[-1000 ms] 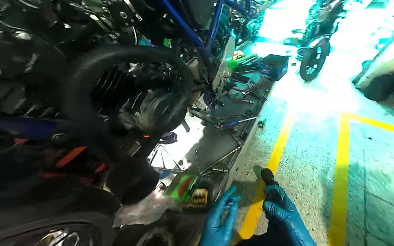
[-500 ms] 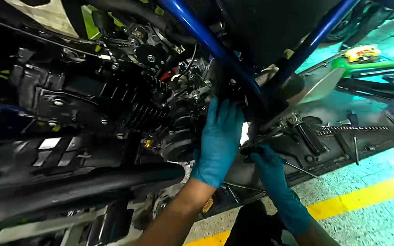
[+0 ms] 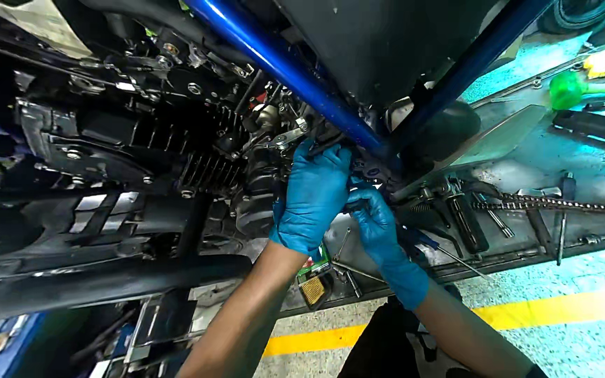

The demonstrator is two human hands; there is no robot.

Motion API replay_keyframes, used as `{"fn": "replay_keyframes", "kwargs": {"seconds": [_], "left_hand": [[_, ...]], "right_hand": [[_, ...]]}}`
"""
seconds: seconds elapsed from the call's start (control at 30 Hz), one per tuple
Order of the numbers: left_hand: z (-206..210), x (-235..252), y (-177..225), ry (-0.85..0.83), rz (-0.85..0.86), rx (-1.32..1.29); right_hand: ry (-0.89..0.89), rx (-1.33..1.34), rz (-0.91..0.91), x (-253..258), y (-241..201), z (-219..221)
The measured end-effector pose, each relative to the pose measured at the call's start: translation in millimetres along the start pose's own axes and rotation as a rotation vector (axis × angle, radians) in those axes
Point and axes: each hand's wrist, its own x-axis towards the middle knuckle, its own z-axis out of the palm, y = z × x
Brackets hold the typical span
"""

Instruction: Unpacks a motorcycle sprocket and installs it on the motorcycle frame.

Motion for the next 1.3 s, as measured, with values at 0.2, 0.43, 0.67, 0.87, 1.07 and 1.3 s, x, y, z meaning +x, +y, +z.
{"fn": "replay_keyframes", "kwargs": {"seconds": [0.2, 0.43, 0.67, 0.87, 1.07, 1.3], "left_hand": [[-11.9, 1.7, -6.9, -0.094, -0.074, -0.146], [-2.1, -4.4, -20.4, 0.040, 0.001, -0.304], [-18.0, -13.8, -17.3, -0.050, 0.009, -0.259], [-9.3, -14.7, -26.1, -0.046, 0.083, -0.216], [-11.9, -17.7, -26.9, 0.008, 0.053, -0.347], [-3.7, -0.8, -29.1, -0.021, 0.018, -0.317]], "right_hand": [[-0.043, -0.197, 0.212, 8.1, 12.9, -1.7], [-0.055, -0.250, 0.187, 20.4, 7.9, 6.3], [-0.048, -0.643, 0.041, 19.1, 12.8, -6.6], [-0.112, -0.840, 0.179, 29.7, 7.7, -13.6], [-0.101, -0.710, 0.095, 36.2, 3.7, -7.7], [-0.198, -0.766, 0.070, 36.6, 15.9, -13.5]]}}
